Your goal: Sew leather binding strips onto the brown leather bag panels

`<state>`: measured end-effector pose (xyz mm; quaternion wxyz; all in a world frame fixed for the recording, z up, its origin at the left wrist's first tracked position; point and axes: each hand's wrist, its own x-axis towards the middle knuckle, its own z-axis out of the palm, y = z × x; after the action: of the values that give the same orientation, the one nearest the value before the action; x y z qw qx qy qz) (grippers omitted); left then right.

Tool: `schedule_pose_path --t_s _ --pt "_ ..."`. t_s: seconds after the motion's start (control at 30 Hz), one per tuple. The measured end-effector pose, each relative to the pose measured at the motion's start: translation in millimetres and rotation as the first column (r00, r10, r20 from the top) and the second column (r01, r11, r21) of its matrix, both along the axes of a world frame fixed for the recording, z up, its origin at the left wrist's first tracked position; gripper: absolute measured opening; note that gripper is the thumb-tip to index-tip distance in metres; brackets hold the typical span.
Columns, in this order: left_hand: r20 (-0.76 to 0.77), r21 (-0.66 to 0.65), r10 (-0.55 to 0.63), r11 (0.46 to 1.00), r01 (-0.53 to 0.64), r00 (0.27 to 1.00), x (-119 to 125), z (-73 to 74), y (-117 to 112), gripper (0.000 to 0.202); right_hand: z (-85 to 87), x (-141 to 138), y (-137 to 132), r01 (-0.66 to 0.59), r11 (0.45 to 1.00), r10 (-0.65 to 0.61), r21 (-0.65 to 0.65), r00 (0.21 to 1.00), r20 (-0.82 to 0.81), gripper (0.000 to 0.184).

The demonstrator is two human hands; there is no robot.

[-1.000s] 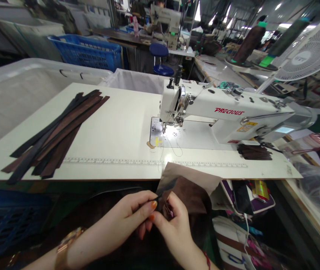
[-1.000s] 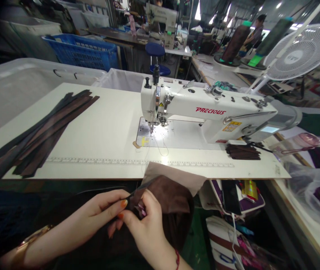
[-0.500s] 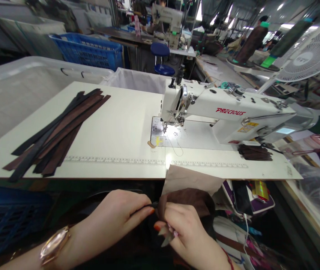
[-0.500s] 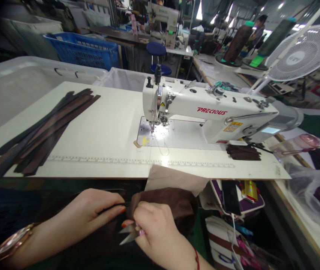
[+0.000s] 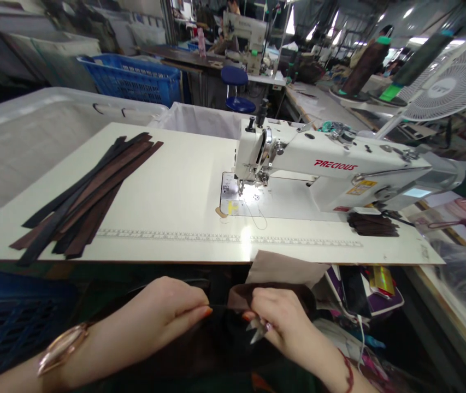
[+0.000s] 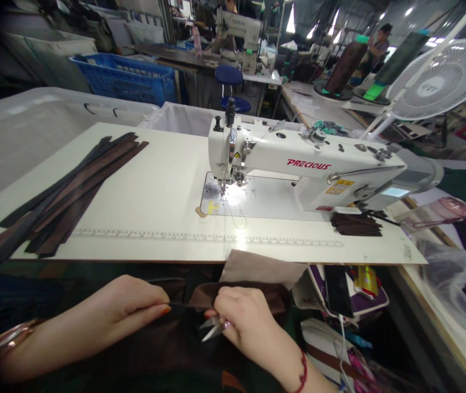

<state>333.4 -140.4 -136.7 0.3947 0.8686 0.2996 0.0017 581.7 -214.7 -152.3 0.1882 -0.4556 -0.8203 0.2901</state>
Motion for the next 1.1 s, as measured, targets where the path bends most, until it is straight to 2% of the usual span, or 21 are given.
schedule_pose_path --t_s 0.13,0.27,0.43,0.53,0.6,0.63,0.7,0.77,0.83,0.9,0.97,1.0,1.1 --pt "0.014 -0.069 0.101 0.993 -0.099 0.995 2.6 -2.2 1.3 0.035 -0.9 -0.9 -1.6 -0.020 1.000 0.019 -0.019 0.999 -0.028 0.033" --pt "0.036 -0.161 0.135 0.979 -0.128 0.990 6.6 0.1 0.5 0.030 -4.2 3.7 -0.3 0.072 0.996 -0.075 -0.056 0.995 -0.058 0.032" --pt "0.051 -0.287 0.236 0.934 -0.212 0.970 14.3 1.4 -7.5 0.029 -5.6 0.2 -1.0 0.136 0.987 -0.142 -0.087 0.987 -0.071 0.034" --pt "0.099 -0.280 0.267 0.932 -0.231 0.959 21.5 -0.3 -13.0 0.022 3.2 -3.2 -4.3 0.198 0.970 -0.208 -0.142 0.976 -0.062 0.024" --pt "0.136 -0.247 0.307 0.931 -0.268 0.942 24.9 -2.4 -16.0 0.022 11.1 -2.1 -8.0 0.258 0.948 -0.282 -0.187 0.952 -0.115 0.014" --pt "0.149 -0.226 0.325 0.930 -0.288 0.934 25.7 -3.8 -17.4 0.022 14.3 -1.2 -10.4 0.291 0.933 -0.328 -0.212 0.931 -0.163 0.018" --pt "0.159 -0.151 0.346 0.934 -0.323 0.925 25.7 -6.7 -19.9 0.020 17.8 -0.8 -16.1 0.350 0.894 -0.425 -0.280 0.859 -0.285 0.025" --pt "0.156 -0.056 0.362 0.932 -0.357 0.919 24.5 -9.0 -22.3 0.019 16.1 -6.2 -22.2 0.343 0.843 -0.510 -0.415 0.756 -0.410 0.027" --pt "0.199 0.019 0.370 0.924 -0.381 0.907 23.5 -10.1 -24.7 0.019 9.4 -19.2 -27.4 0.198 0.783 -0.565 -0.589 0.620 -0.544 0.034" --pt "0.250 0.047 0.377 0.915 -0.400 0.892 23.7 -10.0 -27.3 0.018 -0.5 -37.2 -31.5 -0.041 0.707 -0.619 -0.706 0.447 -0.645 0.038" --pt "0.272 0.057 0.393 0.905 -0.423 0.878 24.8 -9.4 -30.2 0.017 -10.8 -55.1 -34.6 -0.239 0.640 -0.675 -0.731 0.280 -0.682 0.038" --pt "0.268 0.064 0.400 0.900 -0.431 0.876 25.4 -9.1 -31.5 0.017 -15.2 -62.4 -35.9 -0.298 0.614 -0.702 -0.731 0.218 -0.678 0.038" --pt "0.272 0.097 0.412 0.888 -0.450 0.870 26.7 -9.2 -34.8 0.017 -23.2 -75.6 -38.1 -0.372 0.562 -0.762 -0.739 0.114 -0.637 0.038"
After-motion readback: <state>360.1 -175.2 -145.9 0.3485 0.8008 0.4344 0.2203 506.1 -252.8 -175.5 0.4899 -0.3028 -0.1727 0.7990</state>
